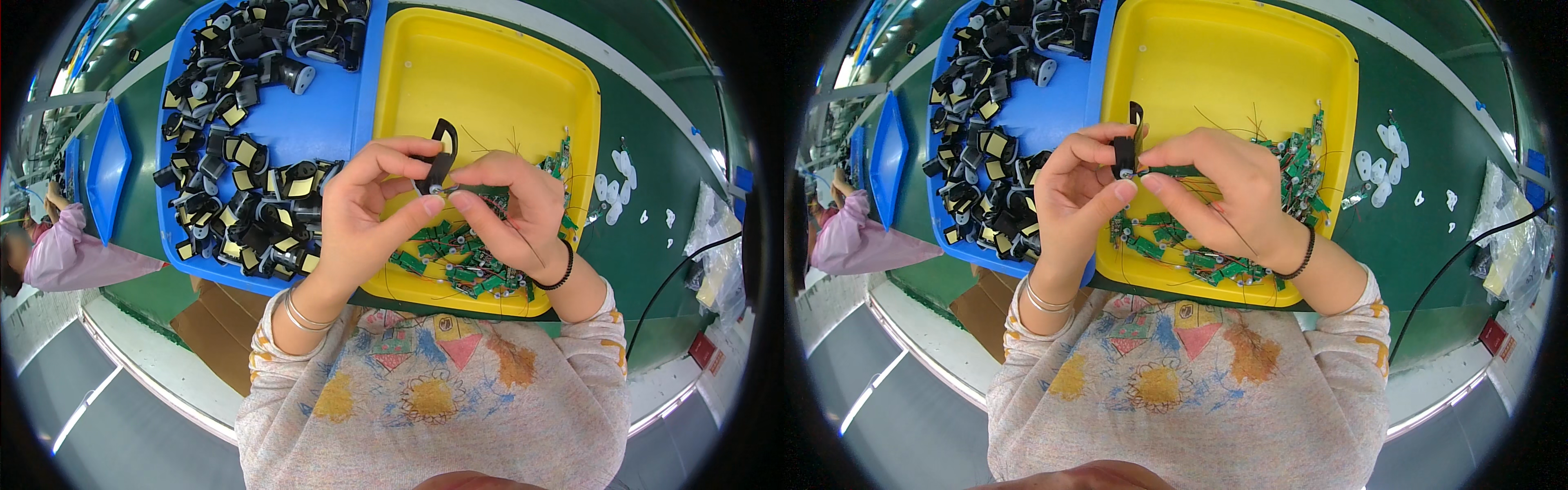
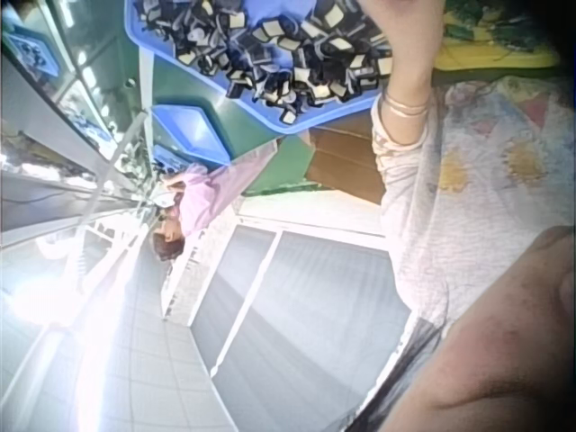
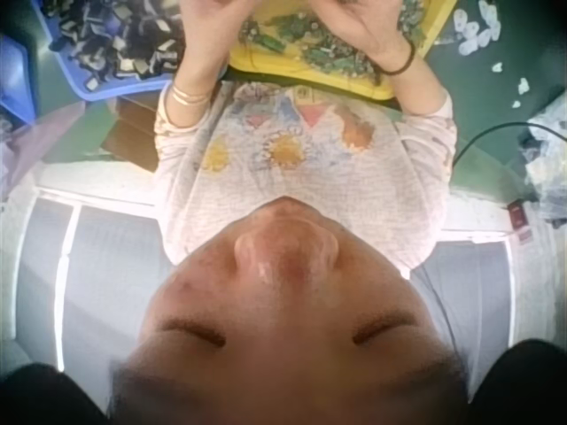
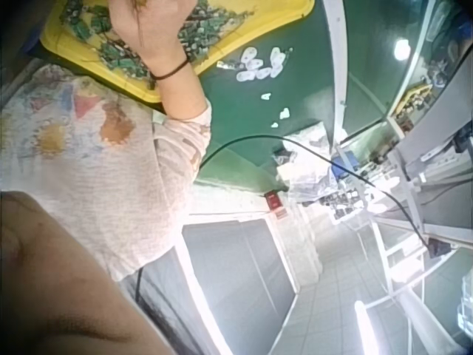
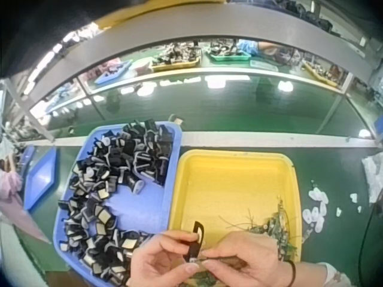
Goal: The person inserts small green circuit boards into black plastic housings. They pick up a housing from a blue tray and a circuit board from a yellow tray, then fit the board into the housing by hand. The person repeats this process continuously, placing the assembled units back into the blue tray.
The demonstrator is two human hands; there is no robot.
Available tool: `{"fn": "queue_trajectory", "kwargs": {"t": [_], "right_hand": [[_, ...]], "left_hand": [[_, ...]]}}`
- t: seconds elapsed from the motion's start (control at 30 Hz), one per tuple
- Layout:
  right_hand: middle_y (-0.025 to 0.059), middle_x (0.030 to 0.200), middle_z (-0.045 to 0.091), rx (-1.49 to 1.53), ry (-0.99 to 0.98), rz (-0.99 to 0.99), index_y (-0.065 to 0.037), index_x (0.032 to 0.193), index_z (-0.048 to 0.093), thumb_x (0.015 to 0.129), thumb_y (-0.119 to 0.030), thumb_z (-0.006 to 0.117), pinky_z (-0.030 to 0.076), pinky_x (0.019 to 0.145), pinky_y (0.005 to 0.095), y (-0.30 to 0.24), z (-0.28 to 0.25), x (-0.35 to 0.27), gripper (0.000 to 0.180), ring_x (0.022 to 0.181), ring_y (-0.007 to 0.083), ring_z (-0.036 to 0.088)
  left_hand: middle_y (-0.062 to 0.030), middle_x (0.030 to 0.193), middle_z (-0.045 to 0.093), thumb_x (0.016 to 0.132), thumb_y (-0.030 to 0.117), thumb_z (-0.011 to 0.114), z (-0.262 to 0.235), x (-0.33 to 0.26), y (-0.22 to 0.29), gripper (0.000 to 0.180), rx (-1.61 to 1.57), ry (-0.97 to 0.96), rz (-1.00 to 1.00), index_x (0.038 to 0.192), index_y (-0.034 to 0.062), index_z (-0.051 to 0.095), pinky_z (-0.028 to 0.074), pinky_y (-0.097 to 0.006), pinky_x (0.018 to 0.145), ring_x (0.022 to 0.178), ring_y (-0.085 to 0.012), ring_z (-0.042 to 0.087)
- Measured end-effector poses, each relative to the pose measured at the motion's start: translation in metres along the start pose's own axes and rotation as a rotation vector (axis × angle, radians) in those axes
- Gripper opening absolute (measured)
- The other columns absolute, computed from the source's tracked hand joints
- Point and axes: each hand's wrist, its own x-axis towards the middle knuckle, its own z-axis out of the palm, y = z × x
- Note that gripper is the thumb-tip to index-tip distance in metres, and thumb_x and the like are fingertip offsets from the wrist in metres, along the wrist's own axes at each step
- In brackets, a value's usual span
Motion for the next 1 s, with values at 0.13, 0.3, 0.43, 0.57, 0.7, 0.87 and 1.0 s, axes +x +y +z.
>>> {"fn": "queue_trajectory", "kwargs": {"t": [0.13, 0.3, 0.43, 0.57, 0.7, 0.87, 1.0], "right_hand": [[0.0092, 0.074, 0.062, 0.029, -0.033, -0.009, -0.003, 0.084, 0.06, 0.069, -0.004, 0.066, 0.047, 0.055, 0.0277, 0.0015, 0.0025, -0.002, 0.016, 0.063, 0.0235, 0.061], [0.0095, 0.075, 0.061, 0.072, -0.064, -0.007, -0.003, 0.085, 0.058, 0.07, -0.003, 0.063, 0.047, 0.055, 0.0282, 0.0047, 0.004, -0.0021, 0.016, 0.063, 0.024, 0.06], [0.0095, 0.075, 0.06, 0.136, -0.086, 0.047, -0.004, 0.085, 0.057, 0.071, -0.002, 0.061, 0.046, 0.057, 0.0289, 0.0036, 0.0049, -0.002, 0.014, 0.064, 0.0243, 0.06], [0.0089, 0.075, 0.059, 0.125, -0.129, 0.031, -0.004, 0.084, 0.057, 0.071, -0.002, 0.06, 0.046, 0.058, 0.0293, 0.0033, 0.0036, -0.0012, 0.014, 0.065, 0.0242, 0.059], [0.0087, 0.075, 0.059, 0.121, -0.14, 0.018, -0.004, 0.083, 0.057, 0.071, -0.002, 0.06, 0.046, 0.058, 0.0295, 0.0035, 0.0039, -0.002, 0.012, 0.066, 0.0242, 0.059], [0.0081, 0.076, 0.059, 0.124, -0.143, 0.017, -0.004, 0.081, 0.057, 0.07, -0.001, 0.06, 0.046, 0.058, 0.0299, 0.0043, 0.0038, -0.002, 0.012, 0.067, 0.0242, 0.059], [0.0074, 0.075, 0.059, 0.118, -0.159, 0.001, -0.004, 0.081, 0.057, 0.069, 0.0, 0.059, 0.046, 0.058, 0.0302, 0.0036, 0.004, -0.0014, 0.013, 0.067, 0.0242, 0.059]], "left_hand": [[-0.0151, 0.11, 0.05, 0.069, -0.008, 0.065, -0.0012, 0.0015, -0.0028, 0.024, 0.037, 0.002, 0.037, 0.088, -0.0011, 0.052, 0.047, -0.03, 0.085, 0.099, -0.018, 0.054], [-0.018, 0.115, 0.049, 0.067, -0.007, 0.068, -0.0039, -0.0002, -0.0023, 0.024, 0.005, -0.005, -0.032, 0.082, 0.001, 0.051, 0.043, -0.031, 0.087, 0.101, -0.0196, 0.053], [-0.0189, 0.114, 0.051, 0.066, -0.007, 0.069, -0.0061, -0.0013, -0.0017, 0.024, 0.047, 0.027, -0.04, 0.081, 0.0014, 0.052, 0.04, -0.031, 0.088, 0.102, -0.0209, 0.053], [-0.0189, 0.112, 0.053, 0.065, -0.006, 0.07, -0.0057, -0.0042, 0.0034, 0.022, 0.106, 0.031, -0.039, 0.079, -0.0002, 0.054, 0.04, -0.031, 0.088, 0.101, -0.0207, 0.053], [-0.0187, 0.112, 0.053, 0.064, -0.004, 0.071, -0.0094, -0.0048, 0.0023, 0.021, 0.179, -0.017, -0.014, 0.077, -0.001, 0.056, 0.042, -0.029, 0.086, 0.099, -0.02, 0.055], [-0.0185, 0.11, 0.054, 0.063, -0.003, 0.073, -0.0037, -0.0018, 0.0027, 0.021, 0.178, -0.007, 0.026, 0.074, -0.0014, 0.055, 0.045, -0.028, 0.081, 0.096, -0.019, 0.056], [-0.0181, 0.108, 0.055, 0.061, -0.001, 0.074, -0.0038, 0.0, 0.0047, 0.022, 0.243, -0.027, 0.042, 0.069, -0.0003, 0.054, 0.046, -0.028, 0.079, 0.096, -0.0195, 0.057]]}}
